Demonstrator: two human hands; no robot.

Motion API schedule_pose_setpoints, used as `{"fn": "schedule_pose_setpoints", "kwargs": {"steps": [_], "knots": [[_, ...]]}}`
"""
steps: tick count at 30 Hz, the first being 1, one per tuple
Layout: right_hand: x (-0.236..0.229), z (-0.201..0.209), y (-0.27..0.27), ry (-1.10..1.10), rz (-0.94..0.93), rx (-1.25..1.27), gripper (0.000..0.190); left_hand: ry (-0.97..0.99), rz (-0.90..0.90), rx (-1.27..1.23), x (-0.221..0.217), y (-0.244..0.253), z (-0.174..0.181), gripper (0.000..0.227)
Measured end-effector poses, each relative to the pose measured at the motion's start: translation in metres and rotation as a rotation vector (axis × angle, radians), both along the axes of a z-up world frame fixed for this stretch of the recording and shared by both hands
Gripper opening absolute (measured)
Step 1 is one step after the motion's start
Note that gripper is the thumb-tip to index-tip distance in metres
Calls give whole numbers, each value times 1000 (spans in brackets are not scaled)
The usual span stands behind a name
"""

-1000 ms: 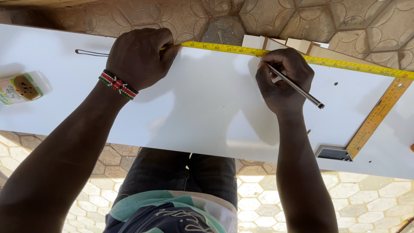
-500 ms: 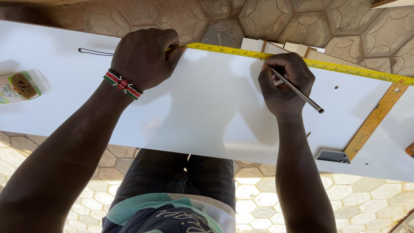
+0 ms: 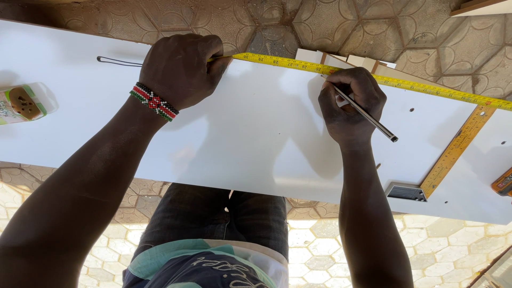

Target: Measuring and marking dimensions on a white board using a tape measure and a pencil.

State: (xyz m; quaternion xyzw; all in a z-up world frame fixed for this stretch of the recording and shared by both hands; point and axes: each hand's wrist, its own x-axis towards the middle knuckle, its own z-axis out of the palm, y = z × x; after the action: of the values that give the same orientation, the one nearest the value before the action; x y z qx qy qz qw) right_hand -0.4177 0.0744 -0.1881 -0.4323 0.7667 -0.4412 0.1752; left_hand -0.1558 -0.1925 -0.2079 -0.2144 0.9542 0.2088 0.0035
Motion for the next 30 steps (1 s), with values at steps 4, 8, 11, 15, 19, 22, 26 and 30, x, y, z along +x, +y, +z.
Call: {"fn": "schedule_pose_setpoints", "kwargs": {"steps": [4,8,11,15,19,22,26,30], "knots": [[1,3,-1,-47,-19,32,15,18,3,-6,-1,0,-1,32],[-1,6,0,-78,-32,73,12,10,9,19,-2,1,1,32],[-2,7,-2,-97,-24,70,12,-9,25,33,-4,0,3,33],[-4,6,0,-153,-32,89,9,1,-3,-4,-1,-1,-4,37],[-5,6,-1,-190,-30,126,11,16,6,1,-2,0,-3,36],[-2,5,0,-204,-75,115,9,-5,20,-2,-1,1,-5,44],[-4,4,-2,-203,-48,102,10,3,21,-8,-2,-1,-8,43],[-5,3,4,-187,-43,122,10,20,-7,-48,0,-1,-15,41]]}}
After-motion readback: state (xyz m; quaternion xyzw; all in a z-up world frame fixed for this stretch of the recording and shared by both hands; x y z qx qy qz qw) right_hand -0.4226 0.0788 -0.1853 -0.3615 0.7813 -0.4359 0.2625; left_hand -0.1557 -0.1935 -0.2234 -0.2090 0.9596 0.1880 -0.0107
